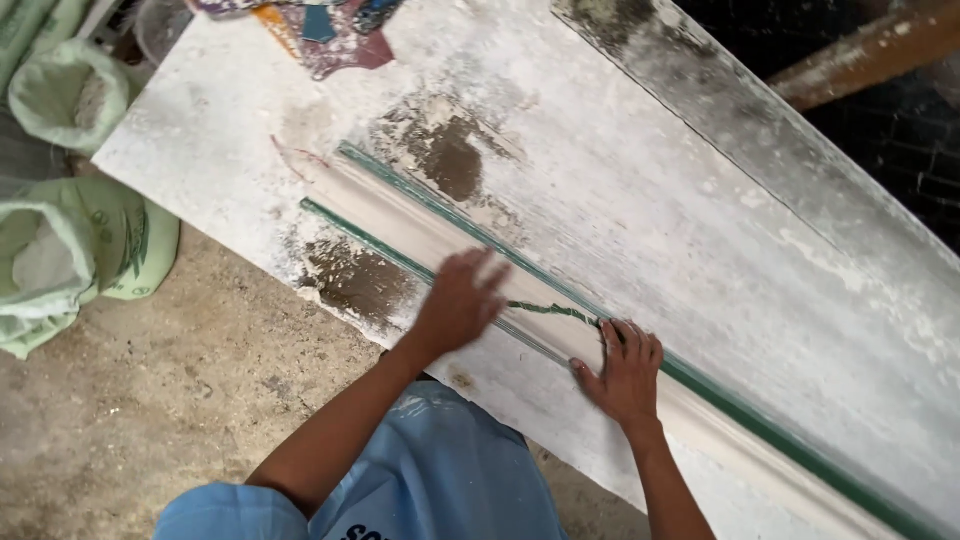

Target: Cleaning excess plaster from a mold using a scraper and then removing the finished plaster molding.

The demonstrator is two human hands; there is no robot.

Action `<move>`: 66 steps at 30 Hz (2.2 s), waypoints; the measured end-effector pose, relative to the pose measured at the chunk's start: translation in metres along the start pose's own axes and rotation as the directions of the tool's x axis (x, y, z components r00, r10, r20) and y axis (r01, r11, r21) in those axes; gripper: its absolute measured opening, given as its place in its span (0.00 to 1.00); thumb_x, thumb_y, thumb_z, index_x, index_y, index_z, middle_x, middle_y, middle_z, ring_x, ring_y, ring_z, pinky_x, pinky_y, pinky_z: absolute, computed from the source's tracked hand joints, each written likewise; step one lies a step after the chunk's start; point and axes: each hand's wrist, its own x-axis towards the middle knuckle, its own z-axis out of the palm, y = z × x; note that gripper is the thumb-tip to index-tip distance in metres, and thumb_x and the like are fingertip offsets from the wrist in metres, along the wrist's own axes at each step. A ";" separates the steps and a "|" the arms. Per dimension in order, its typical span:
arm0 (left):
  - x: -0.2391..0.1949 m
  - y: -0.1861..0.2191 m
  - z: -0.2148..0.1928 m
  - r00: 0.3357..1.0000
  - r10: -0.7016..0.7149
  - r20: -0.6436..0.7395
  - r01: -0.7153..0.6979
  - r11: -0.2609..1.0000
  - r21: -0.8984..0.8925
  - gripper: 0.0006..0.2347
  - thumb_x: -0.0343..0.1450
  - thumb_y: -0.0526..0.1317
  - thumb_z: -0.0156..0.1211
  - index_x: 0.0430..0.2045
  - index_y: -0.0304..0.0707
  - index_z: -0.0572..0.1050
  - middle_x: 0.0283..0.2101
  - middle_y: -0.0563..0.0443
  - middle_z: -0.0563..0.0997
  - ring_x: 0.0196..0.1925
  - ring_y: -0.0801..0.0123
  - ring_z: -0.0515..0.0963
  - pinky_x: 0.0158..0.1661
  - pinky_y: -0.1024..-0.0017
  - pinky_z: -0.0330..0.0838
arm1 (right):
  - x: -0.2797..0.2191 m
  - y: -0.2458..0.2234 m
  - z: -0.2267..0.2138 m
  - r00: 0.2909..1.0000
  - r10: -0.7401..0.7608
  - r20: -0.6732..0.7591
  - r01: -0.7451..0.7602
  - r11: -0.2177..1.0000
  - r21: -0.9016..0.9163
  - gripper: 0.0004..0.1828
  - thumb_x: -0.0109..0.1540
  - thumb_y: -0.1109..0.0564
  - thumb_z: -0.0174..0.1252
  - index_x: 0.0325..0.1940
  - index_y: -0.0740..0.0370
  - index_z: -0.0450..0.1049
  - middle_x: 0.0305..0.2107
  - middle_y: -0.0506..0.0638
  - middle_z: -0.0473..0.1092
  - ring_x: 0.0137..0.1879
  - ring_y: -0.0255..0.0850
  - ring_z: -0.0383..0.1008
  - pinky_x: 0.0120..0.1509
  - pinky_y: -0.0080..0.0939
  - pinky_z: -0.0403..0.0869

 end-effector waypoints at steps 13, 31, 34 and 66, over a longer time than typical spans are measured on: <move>0.003 -0.254 -0.092 0.463 -0.829 0.313 0.712 0.137 -0.689 0.35 0.69 0.51 0.69 0.67 0.43 0.58 0.44 0.50 0.82 0.44 0.62 0.84 0.46 0.67 0.79 | 0.189 -0.238 0.008 0.995 -0.078 0.060 0.043 0.897 0.440 0.32 0.64 0.40 0.59 0.67 0.58 0.66 0.59 0.54 0.66 0.70 0.55 0.63 0.74 0.62 0.59; 0.009 -0.226 -0.097 0.793 -0.606 0.066 0.444 0.500 -0.743 0.21 0.74 0.38 0.56 0.06 0.34 0.66 0.10 0.39 0.72 0.16 0.79 0.68 0.21 0.78 0.60 | 0.319 -0.352 0.076 0.980 0.049 0.194 -0.081 0.984 0.158 0.32 0.69 0.43 0.47 0.70 0.69 0.59 0.61 0.63 0.59 0.70 0.58 0.58 0.77 0.58 0.54; 0.017 -0.221 -0.111 0.810 -0.585 0.039 0.441 0.565 -0.697 0.21 0.73 0.37 0.59 0.05 0.33 0.62 0.11 0.38 0.72 0.18 0.80 0.64 0.20 0.76 0.59 | 0.325 -0.354 0.067 0.980 0.054 0.193 -0.086 0.983 0.160 0.33 0.69 0.41 0.48 0.69 0.69 0.61 0.60 0.62 0.61 0.70 0.58 0.59 0.77 0.57 0.54; 0.051 -0.237 -0.189 0.682 -0.587 0.435 0.720 0.642 -0.263 0.13 0.76 0.47 0.53 0.40 0.35 0.77 0.38 0.28 0.82 0.46 0.33 0.82 0.46 0.42 0.75 | 0.037 -0.136 -0.002 0.781 0.580 -0.234 -0.596 0.803 0.001 0.39 0.59 0.39 0.67 0.67 0.60 0.67 0.58 0.62 0.67 0.67 0.59 0.67 0.74 0.62 0.64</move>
